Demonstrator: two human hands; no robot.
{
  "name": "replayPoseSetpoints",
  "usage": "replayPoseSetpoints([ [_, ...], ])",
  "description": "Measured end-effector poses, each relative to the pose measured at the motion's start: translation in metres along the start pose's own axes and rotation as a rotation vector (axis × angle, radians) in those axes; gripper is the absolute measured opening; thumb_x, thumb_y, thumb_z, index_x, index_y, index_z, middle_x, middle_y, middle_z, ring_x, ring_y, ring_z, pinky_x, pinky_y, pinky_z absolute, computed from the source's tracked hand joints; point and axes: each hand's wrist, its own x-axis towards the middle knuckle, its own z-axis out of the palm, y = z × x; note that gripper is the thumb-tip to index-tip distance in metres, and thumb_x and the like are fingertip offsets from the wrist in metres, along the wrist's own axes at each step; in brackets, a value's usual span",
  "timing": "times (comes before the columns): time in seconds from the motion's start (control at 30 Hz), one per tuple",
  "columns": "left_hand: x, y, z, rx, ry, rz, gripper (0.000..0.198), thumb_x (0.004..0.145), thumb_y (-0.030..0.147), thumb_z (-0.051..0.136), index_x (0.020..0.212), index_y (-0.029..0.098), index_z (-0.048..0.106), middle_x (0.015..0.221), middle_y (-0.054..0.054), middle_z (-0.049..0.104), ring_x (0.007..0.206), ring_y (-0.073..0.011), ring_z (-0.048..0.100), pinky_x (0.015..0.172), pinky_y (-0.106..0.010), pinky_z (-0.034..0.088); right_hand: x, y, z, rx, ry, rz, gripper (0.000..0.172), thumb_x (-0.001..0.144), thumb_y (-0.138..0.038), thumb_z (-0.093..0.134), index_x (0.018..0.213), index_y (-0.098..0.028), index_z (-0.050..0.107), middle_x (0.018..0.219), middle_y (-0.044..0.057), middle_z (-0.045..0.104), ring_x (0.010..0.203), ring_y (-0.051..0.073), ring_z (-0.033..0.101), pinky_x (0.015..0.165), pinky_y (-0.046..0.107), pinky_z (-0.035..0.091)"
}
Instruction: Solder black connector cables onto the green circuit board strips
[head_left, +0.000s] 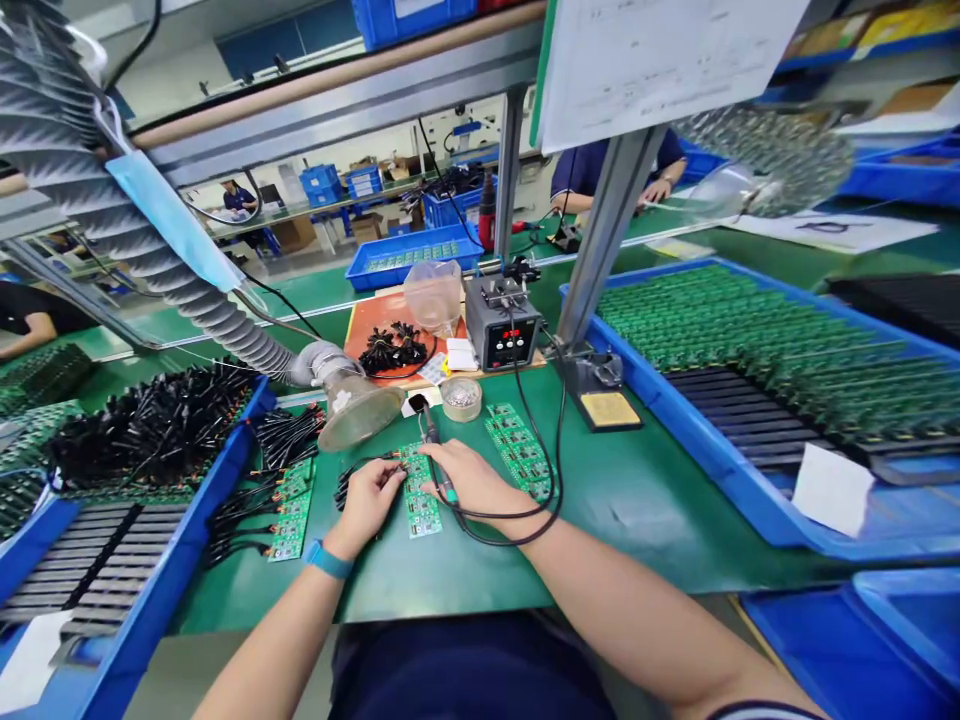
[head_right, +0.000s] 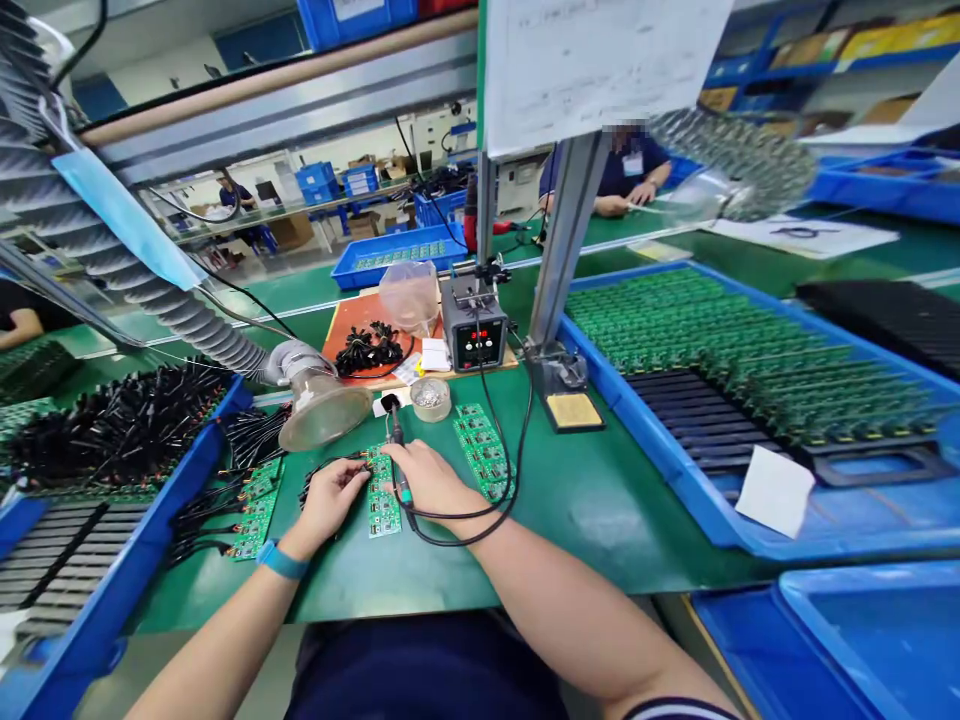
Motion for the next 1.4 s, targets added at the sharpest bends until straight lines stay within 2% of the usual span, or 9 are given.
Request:
replayPoseSetpoints([
  [0.2,0.029,0.002,-0.008,0.03,-0.115,0.013,0.026,0.092,0.038,0.063,0.093,0.015,0.075,0.085,-0.008,0.078,0.072,-0.0186,0.07,0.066,-0.028,0.057,-0.002,-0.024,-0.002,-0.043,-0.157,0.023,0.08,0.073,-0.05,0.091,0.136,-0.014,0.056,0.118,0.017,0.065,0.109,0.035,0.059,0.089,0.045,0.048],
  [0.4,0.051,-0.003,-0.016,0.046,-0.264,0.041,0.021,0.092,0.035,0.065,0.096,0.018,0.077,0.091,-0.008,0.079,0.081,-0.022,0.073,0.076,-0.033,0.059,0.004,-0.016,-0.019,-0.054,-0.229,0.085,0.055,0.087,-0.026,0.079,0.135,-0.016,0.056,0.126,0.016,0.062,0.119,0.032,0.055,0.094,0.043,0.046],
  [0.53,0.042,-0.006,-0.02,0.116,-0.211,0.09,0.023,0.095,0.031,0.064,0.113,0.019,0.072,0.096,-0.007,0.079,0.083,-0.022,0.075,0.076,-0.034,0.06,0.003,0.0,-0.026,-0.053,-0.186,0.099,0.045,0.094,-0.013,0.065,0.138,-0.016,0.056,0.125,0.016,0.064,0.119,0.032,0.055,0.093,0.044,0.047],
  [0.73,0.033,-0.007,-0.021,0.268,-0.177,0.329,0.019,0.102,0.024,0.057,0.112,0.016,0.069,0.094,-0.009,0.076,0.085,-0.0213,0.071,0.077,-0.034,0.058,0.003,0.006,-0.001,0.063,0.098,0.071,0.045,0.105,-0.021,0.055,0.149,-0.027,0.045,0.123,0.011,0.069,0.111,0.027,0.061,0.093,0.045,0.05],
  [0.93,0.034,-0.002,-0.024,0.346,-0.169,0.343,0.017,0.1,0.021,0.057,0.108,0.017,0.071,0.082,-0.007,0.07,0.088,-0.0249,0.06,0.081,-0.043,0.05,0.012,0.004,0.019,0.028,-0.106,0.073,0.062,0.101,-0.019,0.062,0.157,-0.027,0.035,0.149,0.015,0.055,0.143,0.032,0.045,0.108,0.053,0.046],
  [1.07,0.028,0.002,-0.023,0.305,-0.183,0.341,0.016,0.099,0.017,0.058,0.108,0.016,0.071,0.086,-0.008,0.072,0.101,-0.0287,0.059,0.094,-0.053,0.045,0.012,0.003,0.017,-0.006,-0.082,0.057,0.059,0.101,-0.019,0.061,0.155,-0.027,0.038,0.141,0.014,0.062,0.136,0.031,0.052,0.105,0.052,0.049],
  [1.2,0.025,0.003,-0.019,0.283,-0.166,0.32,0.015,0.099,0.018,0.058,0.105,0.017,0.072,0.085,-0.007,0.071,0.102,-0.0287,0.059,0.093,-0.05,0.046,0.006,-0.005,0.001,0.013,0.08,0.063,0.06,0.105,-0.023,0.056,0.16,-0.029,0.032,0.125,0.01,0.072,0.119,0.027,0.064,0.099,0.047,0.053],
  [1.3,0.024,0.005,-0.017,0.289,-0.155,0.294,0.013,0.098,0.019,0.06,0.099,0.018,0.072,0.083,-0.007,0.07,0.101,-0.0289,0.06,0.091,-0.049,0.046,-0.001,-0.013,-0.014,0.074,0.165,0.179,0.057,0.109,-0.037,0.048,0.162,-0.026,0.029,0.112,0.008,0.077,0.109,0.026,0.07,0.096,0.044,0.057],
  [1.4,0.024,0.006,-0.015,0.293,-0.146,0.257,0.011,0.097,0.02,0.061,0.095,0.017,0.071,0.081,-0.007,0.069,0.1,-0.029,0.06,0.091,-0.05,0.046,-0.005,-0.018,-0.025,0.18,0.192,0.163,0.058,0.108,-0.055,0.04,0.156,-0.023,0.042,0.104,0.009,0.077,0.099,0.026,0.073,0.089,0.044,0.06],
])
